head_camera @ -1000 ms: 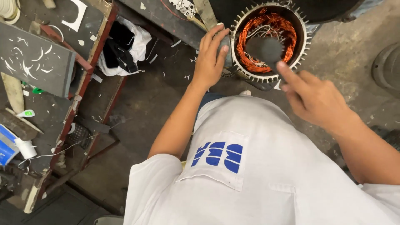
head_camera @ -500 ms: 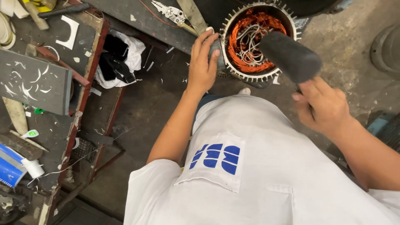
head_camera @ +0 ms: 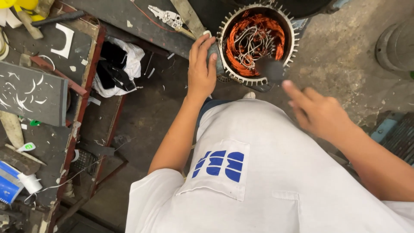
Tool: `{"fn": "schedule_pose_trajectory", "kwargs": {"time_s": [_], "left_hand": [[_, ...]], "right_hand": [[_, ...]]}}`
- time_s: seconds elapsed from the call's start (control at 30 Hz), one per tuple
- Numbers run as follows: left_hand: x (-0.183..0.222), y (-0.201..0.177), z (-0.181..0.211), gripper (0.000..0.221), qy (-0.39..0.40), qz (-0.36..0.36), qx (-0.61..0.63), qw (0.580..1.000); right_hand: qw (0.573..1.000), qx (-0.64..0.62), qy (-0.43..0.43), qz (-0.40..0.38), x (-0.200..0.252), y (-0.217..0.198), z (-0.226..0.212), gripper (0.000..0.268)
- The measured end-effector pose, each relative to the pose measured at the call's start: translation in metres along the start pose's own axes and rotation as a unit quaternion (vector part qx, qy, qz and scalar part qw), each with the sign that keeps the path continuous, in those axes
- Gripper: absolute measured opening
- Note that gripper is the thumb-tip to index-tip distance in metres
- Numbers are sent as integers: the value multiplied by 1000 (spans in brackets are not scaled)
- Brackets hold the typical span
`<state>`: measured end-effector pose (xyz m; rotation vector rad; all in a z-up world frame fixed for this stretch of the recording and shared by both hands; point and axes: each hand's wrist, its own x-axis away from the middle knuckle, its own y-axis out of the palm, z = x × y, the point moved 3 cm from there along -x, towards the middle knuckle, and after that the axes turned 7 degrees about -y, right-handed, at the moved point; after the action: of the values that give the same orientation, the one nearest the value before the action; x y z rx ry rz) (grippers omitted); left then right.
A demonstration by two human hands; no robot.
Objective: Shaping and compacting copper windings inside an electric motor stator using a mallet and a shaping tool.
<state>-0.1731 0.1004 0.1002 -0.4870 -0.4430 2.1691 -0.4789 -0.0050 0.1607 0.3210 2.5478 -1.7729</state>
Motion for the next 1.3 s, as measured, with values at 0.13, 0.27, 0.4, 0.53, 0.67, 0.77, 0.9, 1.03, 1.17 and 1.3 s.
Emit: {"fn": "schedule_pose_trajectory", "kwargs": {"time_s": [0.13,0.27,0.4,0.53,0.67,0.77,0.9,1.03,1.17,1.3], "left_hand": [[-1,-4,3,43,-3,1,-8,1000],[-4,-2,3,40,-5,-1,-9,1000],[-3,-2,5,40,1,1,-9,1000],[-2,-7,3,40,5,-4,-16,1000],[-5,-6,4,40,8,-2,-15,1000],[-5,-5,5,40,9,-11,-13,1000],[-3,-4,4,47,1,-12,-26,1000],[-4,-8,2,43,-5,-12,-16,1000],[-6,-8,3,43,11,-22,-14,1000],[-6,-11,2,43,8,-22,-19,1000]], "right_hand": [[999,23,29,-23,-7,-5,-1,62],[992,-4,3,126,17,-4,9,55],[995,34,89,7,10,1,6,64],[995,2,100,0,-5,-15,-1,61],[985,38,41,163,12,-11,11,52],[990,59,79,98,3,-10,9,58],[984,-14,175,3,-14,-26,3,65],[986,26,115,115,-19,-36,7,55],[985,62,122,107,-25,-23,13,59],[986,-4,162,26,-36,-23,14,62]]}}
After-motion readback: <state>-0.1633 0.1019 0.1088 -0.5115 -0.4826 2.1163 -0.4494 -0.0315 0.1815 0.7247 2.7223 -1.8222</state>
